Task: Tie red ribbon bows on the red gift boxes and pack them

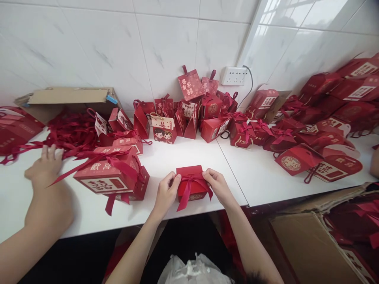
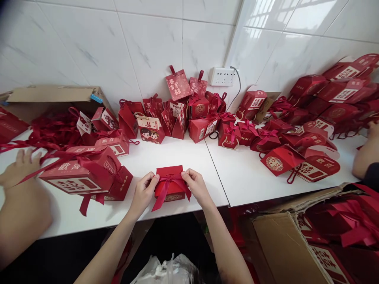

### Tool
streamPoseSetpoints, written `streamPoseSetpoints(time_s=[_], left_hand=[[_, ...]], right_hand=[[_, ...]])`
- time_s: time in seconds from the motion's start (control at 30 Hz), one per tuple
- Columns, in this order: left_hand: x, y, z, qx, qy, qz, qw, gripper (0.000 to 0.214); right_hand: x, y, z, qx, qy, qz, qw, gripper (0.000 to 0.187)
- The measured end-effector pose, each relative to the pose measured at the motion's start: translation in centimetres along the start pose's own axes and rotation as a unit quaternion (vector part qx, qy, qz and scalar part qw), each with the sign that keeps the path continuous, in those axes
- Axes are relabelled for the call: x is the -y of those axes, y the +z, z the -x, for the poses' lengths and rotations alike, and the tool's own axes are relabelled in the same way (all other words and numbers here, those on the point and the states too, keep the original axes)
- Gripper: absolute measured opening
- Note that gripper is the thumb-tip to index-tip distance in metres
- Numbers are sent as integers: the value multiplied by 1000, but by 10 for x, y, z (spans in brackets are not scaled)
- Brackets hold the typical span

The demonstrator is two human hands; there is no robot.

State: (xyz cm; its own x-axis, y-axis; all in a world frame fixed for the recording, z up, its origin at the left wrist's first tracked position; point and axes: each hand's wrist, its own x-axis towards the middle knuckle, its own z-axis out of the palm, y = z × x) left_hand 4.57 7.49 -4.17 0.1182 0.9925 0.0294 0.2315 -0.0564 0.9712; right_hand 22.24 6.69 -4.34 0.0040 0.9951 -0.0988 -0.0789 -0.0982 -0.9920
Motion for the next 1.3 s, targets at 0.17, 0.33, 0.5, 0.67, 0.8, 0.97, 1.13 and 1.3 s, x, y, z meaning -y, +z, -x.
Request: streamPoseSetpoints(time_s=[0.17, 0.33, 0.5, 0.67, 0.8, 0.97, 1.13, 1.3], left_hand=[[4, 5, 1, -18, 7, -6, 1000, 34], [9, 9, 0, -29, 5, 5, 1000, 35], [10, 13, -3, -33, -10, 34, 999, 35], [8, 1, -9, 10, -27, 34, 999, 36], [3, -17, -4, 28, -44, -2, 999, 42], [-4, -22, 9, 82, -38, -62, 994, 38], [3, -25, 14, 134, -48, -16, 990, 37], [14, -36, 18, 156, -34, -29, 987, 33]], right_hand=[[-11, -3, -2, -15, 7, -54, 998, 45], [-20, -3, -3, -22, 30, -76, 996, 46], [-19, -2, -3, -8, 45, -85, 995, 41], [-18, -17, 0, -25, 29, -55, 998, 38], [-15, -34, 8, -82, -30, -11, 996, 36], [-5, -31, 14, 53, -118, 172, 977, 90], [-7, -20, 5, 142, -83, 185, 969, 105], [-10, -21, 5, 92, -91, 165, 978, 98]])
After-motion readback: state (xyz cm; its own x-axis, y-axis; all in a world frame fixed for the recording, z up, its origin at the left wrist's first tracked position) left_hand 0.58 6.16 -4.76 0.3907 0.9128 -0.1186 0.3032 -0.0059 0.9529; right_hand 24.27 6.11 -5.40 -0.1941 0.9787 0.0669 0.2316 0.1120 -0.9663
